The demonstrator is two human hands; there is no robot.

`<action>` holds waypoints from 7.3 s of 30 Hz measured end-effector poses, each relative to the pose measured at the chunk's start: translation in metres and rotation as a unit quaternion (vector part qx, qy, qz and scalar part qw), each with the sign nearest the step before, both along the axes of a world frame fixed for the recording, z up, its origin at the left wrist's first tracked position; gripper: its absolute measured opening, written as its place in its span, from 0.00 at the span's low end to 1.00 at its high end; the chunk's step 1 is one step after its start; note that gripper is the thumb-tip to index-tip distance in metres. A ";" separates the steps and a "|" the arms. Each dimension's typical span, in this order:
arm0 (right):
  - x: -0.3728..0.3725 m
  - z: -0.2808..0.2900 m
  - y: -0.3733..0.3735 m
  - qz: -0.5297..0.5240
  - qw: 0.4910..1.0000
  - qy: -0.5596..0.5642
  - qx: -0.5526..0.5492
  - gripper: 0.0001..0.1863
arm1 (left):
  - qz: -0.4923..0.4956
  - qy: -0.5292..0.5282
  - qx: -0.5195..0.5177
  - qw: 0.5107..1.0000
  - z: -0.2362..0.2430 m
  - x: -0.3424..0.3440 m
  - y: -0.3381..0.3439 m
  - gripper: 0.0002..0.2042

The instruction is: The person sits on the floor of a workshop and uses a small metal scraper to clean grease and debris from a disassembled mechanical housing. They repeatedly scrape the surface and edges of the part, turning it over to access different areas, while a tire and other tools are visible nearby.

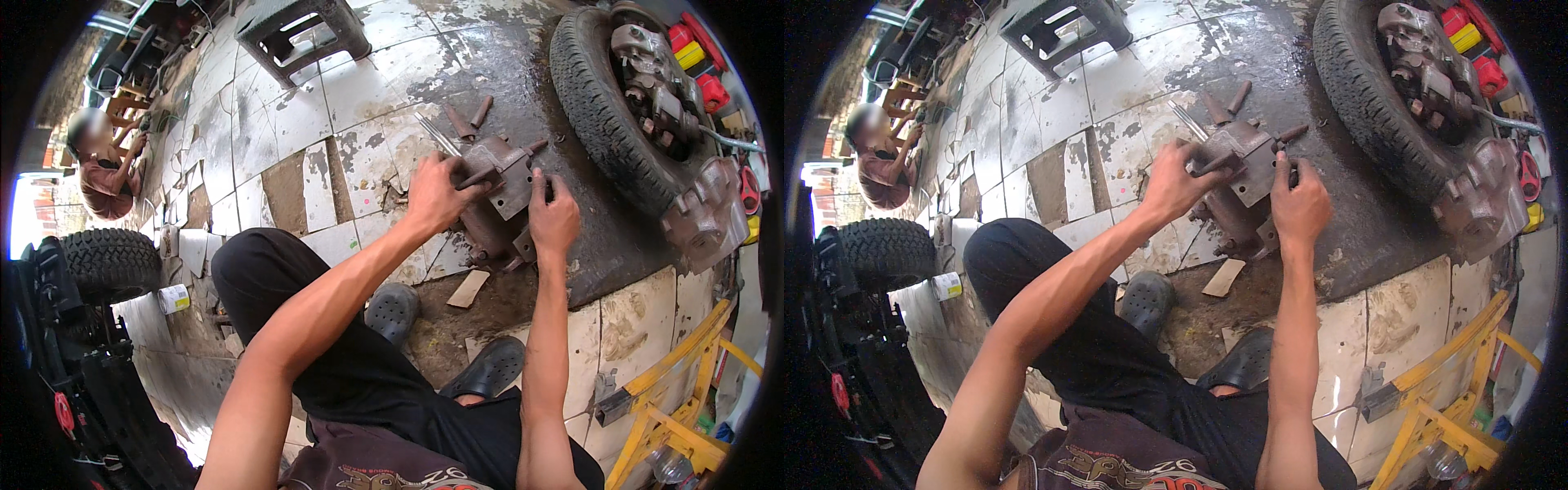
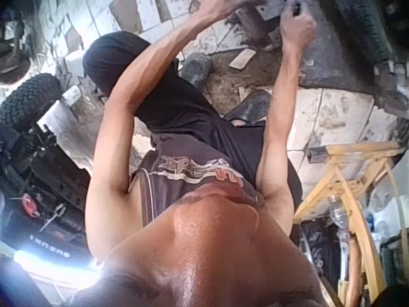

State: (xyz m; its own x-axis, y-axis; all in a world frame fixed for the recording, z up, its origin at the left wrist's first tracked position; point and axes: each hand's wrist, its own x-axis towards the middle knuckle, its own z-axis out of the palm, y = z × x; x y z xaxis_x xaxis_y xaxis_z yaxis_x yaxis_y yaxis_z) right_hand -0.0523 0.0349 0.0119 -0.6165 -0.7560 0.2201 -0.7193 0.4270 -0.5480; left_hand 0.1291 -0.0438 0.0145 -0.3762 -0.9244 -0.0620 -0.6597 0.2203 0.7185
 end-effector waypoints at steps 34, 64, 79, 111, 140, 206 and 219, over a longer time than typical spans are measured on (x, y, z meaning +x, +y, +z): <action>-0.005 0.004 0.000 -0.013 0.999 -0.046 0.014 0.26 | -0.001 0.046 -0.042 0.998 0.009 -0.005 -0.033 0.20; 0.026 0.072 0.006 0.185 0.858 -0.437 -0.196 0.15 | -0.063 0.234 0.353 0.904 0.118 0.003 0.003 0.14; 0.010 0.031 -0.001 0.044 0.928 -0.306 -0.209 0.15 | -0.028 0.134 0.199 0.970 0.066 0.008 -0.007 0.15; -0.006 -0.007 0.004 -0.019 0.987 -0.067 -0.148 0.13 | 0.022 0.070 0.070 0.995 -0.007 -0.006 0.013 0.21; -0.001 -0.005 0.002 -0.020 0.993 -0.060 -0.104 0.15 | -0.053 -0.028 -0.199 0.978 -0.027 -0.023 -0.002 0.25; -0.001 -0.009 0.008 -0.018 0.989 -0.060 -0.137 0.16 | 0.019 -0.018 -0.090 0.996 -0.020 -0.027 0.005 0.33; 0.001 -0.006 0.007 -0.031 0.990 -0.048 -0.131 0.14 | -0.037 0.021 -0.162 0.986 -0.029 -0.027 -0.006 0.29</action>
State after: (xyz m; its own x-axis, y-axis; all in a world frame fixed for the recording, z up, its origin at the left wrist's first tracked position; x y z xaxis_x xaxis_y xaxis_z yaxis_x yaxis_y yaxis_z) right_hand -0.0510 0.0420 0.0060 -0.6870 -0.6417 0.3409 -0.6353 0.3028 -0.7104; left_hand 0.1025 -0.0498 -0.0145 -0.4396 -0.8631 0.2485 -0.6046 0.4889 0.6288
